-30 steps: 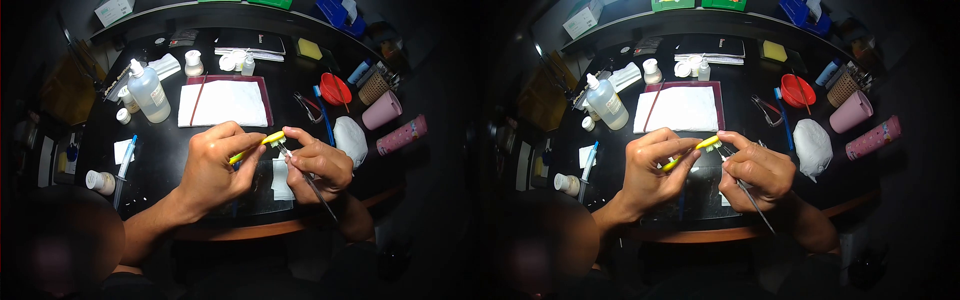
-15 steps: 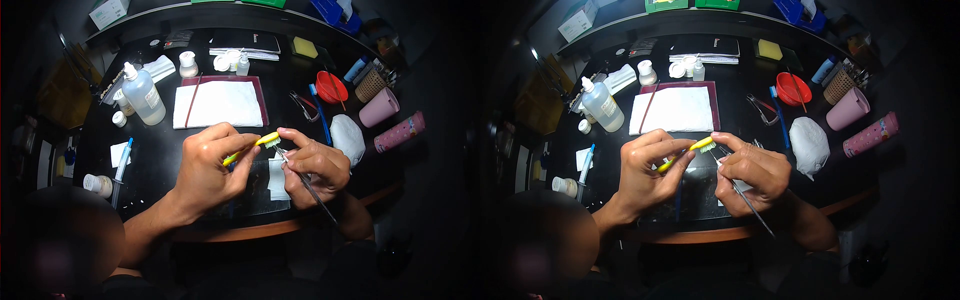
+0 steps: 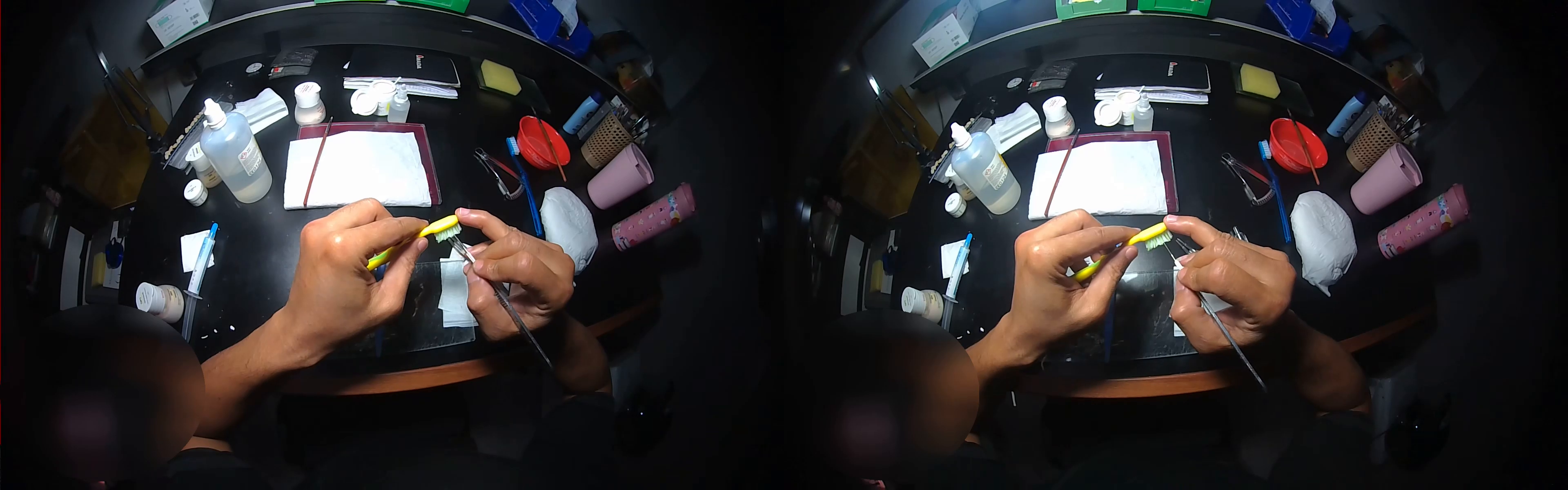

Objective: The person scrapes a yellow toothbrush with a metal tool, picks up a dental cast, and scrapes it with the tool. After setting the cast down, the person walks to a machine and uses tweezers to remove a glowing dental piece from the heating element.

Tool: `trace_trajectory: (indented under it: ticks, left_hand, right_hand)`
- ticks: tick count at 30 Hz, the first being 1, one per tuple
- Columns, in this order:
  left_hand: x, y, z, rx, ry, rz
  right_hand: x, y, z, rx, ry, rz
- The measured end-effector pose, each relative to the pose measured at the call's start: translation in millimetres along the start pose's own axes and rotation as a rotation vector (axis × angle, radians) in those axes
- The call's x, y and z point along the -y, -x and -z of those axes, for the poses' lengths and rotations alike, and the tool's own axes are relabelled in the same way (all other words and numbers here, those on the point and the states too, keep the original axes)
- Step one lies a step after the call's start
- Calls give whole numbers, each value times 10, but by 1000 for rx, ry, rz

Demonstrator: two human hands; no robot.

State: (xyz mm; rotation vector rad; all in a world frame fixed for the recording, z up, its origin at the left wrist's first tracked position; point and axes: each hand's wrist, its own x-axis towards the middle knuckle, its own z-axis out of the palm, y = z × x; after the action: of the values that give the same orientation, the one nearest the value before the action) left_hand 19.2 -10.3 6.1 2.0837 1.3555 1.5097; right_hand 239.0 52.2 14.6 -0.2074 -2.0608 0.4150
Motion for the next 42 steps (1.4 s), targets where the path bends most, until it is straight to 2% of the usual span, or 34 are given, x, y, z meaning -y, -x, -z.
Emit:
trace_trajectory:
  ticks: [13, 19, 42]
  left_hand:
    - [22, 10, -8, 6, -2, 12]
    - [-1, 40, -52, -2, 59, 102]
    - [-13, 38, -51, 6, 36, 91]
  right_hand:
    - [21, -27, -35, 23, -5, 20]
    - [-5, -11, -62, 13, 12, 23]
    - [4, -28, -62, 17, 35, 18]
